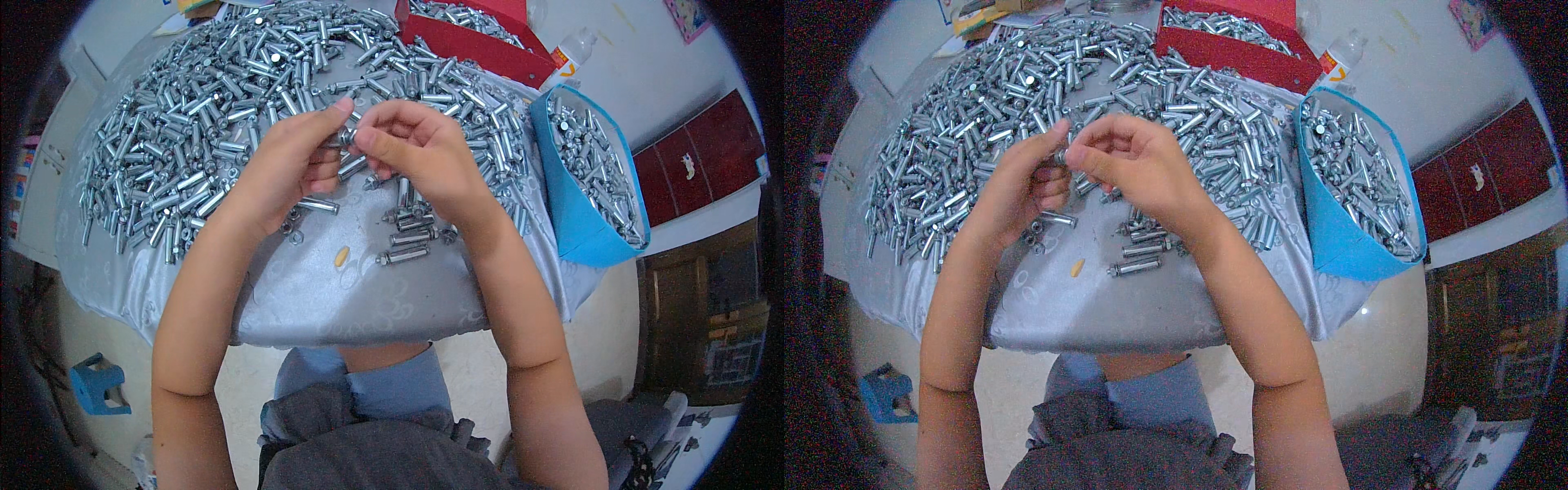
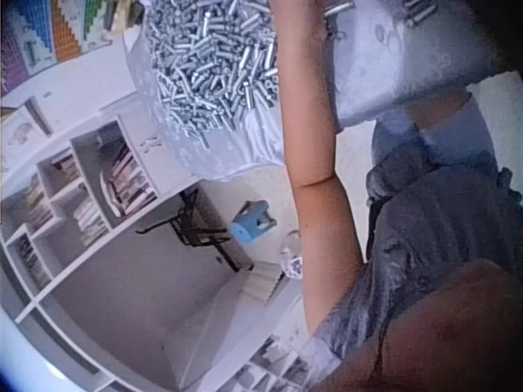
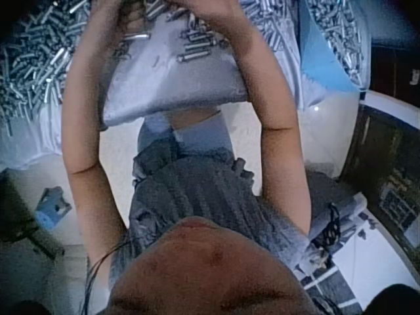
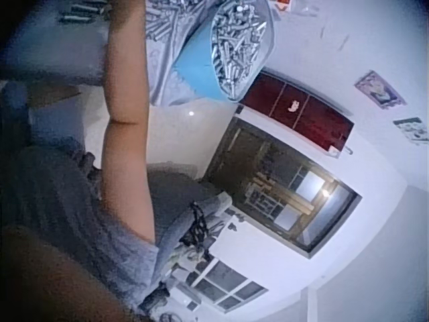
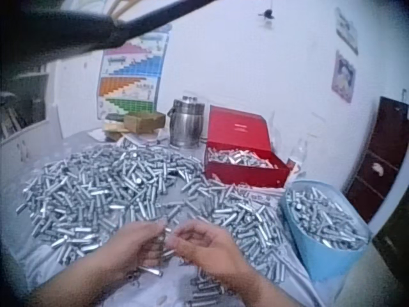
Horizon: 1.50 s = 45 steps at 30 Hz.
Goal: The person sits at a table covered with a large pile of metal bolts and nuts. They repeatedly pick up a bolt and a nut, screw them together by hand, and place the assembled fastener into a blue container on the right side of the table.
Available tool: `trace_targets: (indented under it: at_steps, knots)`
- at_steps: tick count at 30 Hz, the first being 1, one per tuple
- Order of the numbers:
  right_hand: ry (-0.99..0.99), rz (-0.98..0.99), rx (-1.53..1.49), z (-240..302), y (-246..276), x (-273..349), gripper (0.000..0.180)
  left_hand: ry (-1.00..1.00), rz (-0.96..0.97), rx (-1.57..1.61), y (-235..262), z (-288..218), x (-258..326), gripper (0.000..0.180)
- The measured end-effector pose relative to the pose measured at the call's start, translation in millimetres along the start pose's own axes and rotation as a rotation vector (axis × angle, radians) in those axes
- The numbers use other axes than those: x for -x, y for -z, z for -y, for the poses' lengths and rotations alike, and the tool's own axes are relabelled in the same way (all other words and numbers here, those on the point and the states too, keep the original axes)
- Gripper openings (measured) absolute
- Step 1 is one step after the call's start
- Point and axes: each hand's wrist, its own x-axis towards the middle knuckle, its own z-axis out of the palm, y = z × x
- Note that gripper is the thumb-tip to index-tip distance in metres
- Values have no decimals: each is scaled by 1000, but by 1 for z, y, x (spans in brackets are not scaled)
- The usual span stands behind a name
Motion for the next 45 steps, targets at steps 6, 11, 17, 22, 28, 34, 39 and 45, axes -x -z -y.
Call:
trace_targets:
  at_steps: [6,11,17,22,28,34,39,45]
  knots:
    - [-90,76,-47,4,3,2,16,-27,-32,-157,-4,1,1,34]
    - [-104,120,-34,8,4,3,17,-21,-73,-258,-9,1,5,38]
    - [-113,94,-54,8,1,2,22,27,-70,-276,-10,-2,8,43]
    - [-77,70,-57,2,0,1,25,7,-80,-337,-6,1,4,47]
    - [-66,-86,-308,-1,-9,1,24,-6,-79,-90,-5,0,2,40]
    - [195,-123,167,-5,-5,3,23,-39,-96,-75,2,5,-6,36]
    - [378,-115,548,0,1,5,23,-44,-133,-145,-2,1,-1,38]
    - [513,-181,661,-6,-7,4,17,-148,-221,-255,-6,4,0,41]
